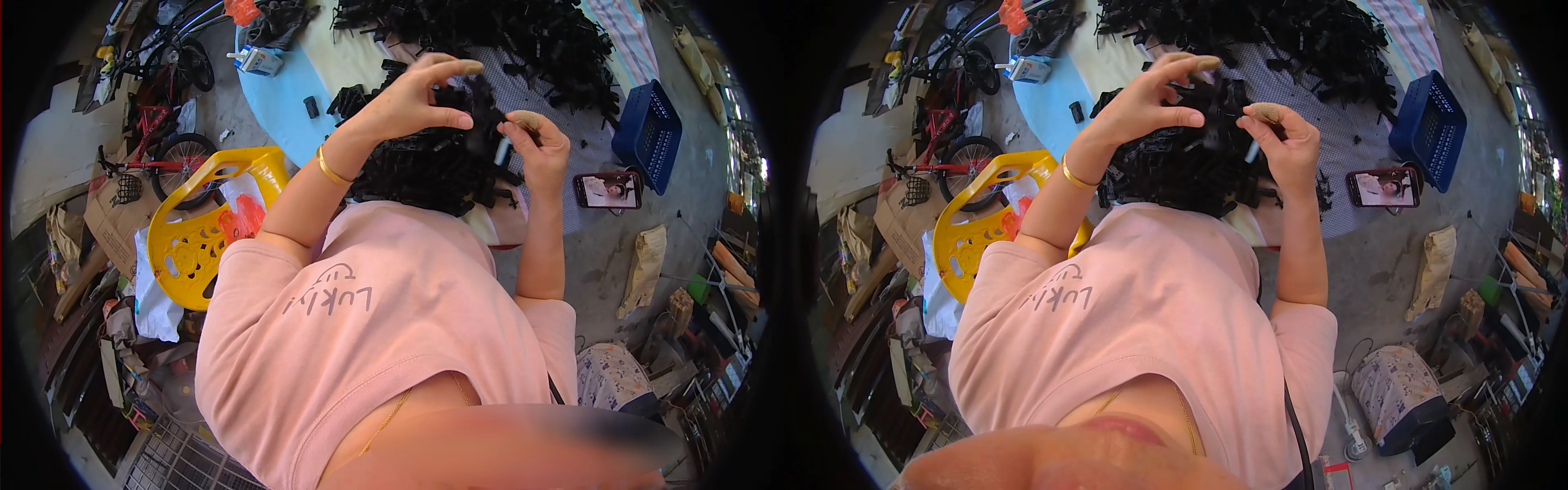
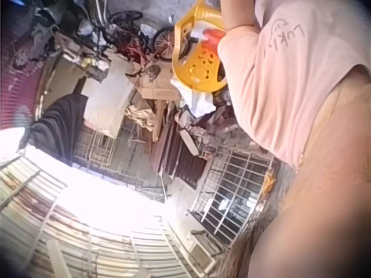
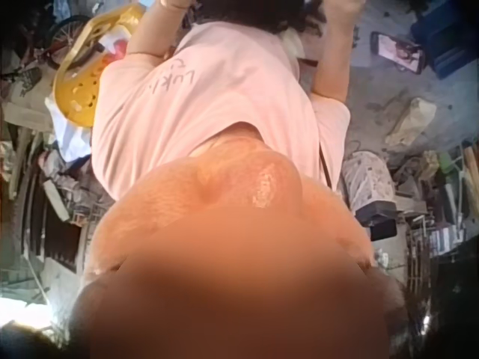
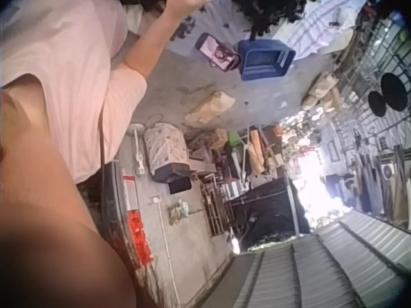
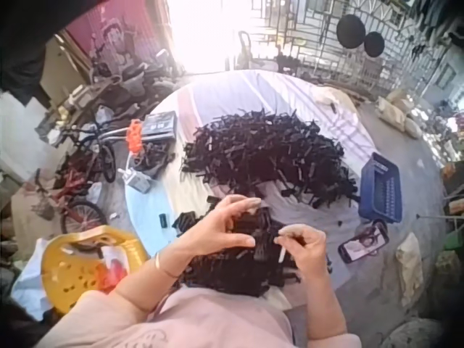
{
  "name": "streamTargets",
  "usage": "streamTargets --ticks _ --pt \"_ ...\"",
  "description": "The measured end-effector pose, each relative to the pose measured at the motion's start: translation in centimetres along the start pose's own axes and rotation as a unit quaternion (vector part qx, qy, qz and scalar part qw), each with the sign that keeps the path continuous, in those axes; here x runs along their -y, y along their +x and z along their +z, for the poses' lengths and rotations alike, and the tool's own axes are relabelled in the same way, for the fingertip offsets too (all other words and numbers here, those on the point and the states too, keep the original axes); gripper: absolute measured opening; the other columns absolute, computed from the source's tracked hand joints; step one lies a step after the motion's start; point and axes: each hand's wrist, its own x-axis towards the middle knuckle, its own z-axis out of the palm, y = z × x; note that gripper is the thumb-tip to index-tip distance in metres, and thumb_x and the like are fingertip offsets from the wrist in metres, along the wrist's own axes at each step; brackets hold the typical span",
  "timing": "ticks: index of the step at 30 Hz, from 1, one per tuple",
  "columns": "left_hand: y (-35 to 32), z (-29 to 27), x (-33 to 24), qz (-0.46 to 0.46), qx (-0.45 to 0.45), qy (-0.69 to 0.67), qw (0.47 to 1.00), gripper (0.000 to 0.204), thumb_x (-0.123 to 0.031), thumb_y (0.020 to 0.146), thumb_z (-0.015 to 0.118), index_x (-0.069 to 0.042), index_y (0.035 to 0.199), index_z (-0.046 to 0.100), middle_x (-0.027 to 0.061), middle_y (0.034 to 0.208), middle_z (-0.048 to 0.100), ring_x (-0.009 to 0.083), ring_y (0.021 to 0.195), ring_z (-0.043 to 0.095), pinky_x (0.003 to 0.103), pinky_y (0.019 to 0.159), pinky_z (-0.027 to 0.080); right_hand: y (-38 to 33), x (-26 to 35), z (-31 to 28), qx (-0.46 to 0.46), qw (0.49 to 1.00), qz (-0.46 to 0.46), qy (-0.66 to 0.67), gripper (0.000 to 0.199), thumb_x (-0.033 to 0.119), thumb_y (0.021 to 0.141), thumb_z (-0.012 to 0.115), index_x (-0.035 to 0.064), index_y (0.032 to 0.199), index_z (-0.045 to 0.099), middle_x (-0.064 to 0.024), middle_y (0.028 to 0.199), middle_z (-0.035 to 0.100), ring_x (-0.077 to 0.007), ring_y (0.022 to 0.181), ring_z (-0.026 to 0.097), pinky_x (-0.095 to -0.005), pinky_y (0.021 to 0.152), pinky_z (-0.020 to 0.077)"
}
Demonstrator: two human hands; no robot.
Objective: The recorder is assembling and grouping bundles of black hair or synthetic fibers.
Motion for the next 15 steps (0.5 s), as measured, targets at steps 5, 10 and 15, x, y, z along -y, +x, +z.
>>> streamTargets --ticks 5,10,15 --pt "-0.3 -0.4 0.8 0.081 0.078 -0.096 0.989 0.074 -0.033 0.07 0.074 -0.003 0.129 0.041 0.0119 0.125 0.048 0.017 0.113 0.046 0.029 0.091 0.039 -0.7 -0.2 0.2 0.042 0.998 -0.047 -0.009 0.012 -0.003 0.075 0.066 -0.0019 0.086 0.064 -0.0055 0.078 0.065 -0.01 0.071 0.061 -0.0193 0.065 0.0487" --pt "-1.2 0.0 -1.3 0.009 0.085 -0.292 0.953 0.061 -0.016 0.074 0.071 -0.003 0.127 0.042 0.0109 0.112 0.057 0.0129 0.096 0.055 0.026 0.087 0.044 -1.4 0.0 1.4 0.069 0.991 -0.102 -0.058 0.013 -0.004 0.077 0.064 -0.0035 0.089 0.062 -0.0039 0.081 0.063 -0.0092 0.073 0.06 -0.0212 0.069 0.0496" --pt "-1.7 0.0 -2.1 0.034 -0.012 -0.314 0.949 0.053 -0.005 0.074 0.069 -0.003 0.122 0.046 0.0099 0.105 0.06 0.0112 0.093 0.056 0.026 0.084 0.046 -0.9 -0.3 2.1 0.009 0.988 -0.087 -0.131 0.016 0.001 0.077 0.066 0.0002 0.093 0.064 -0.0008 0.082 0.063 -0.0048 0.071 0.056 -0.0173 0.066 0.0451"
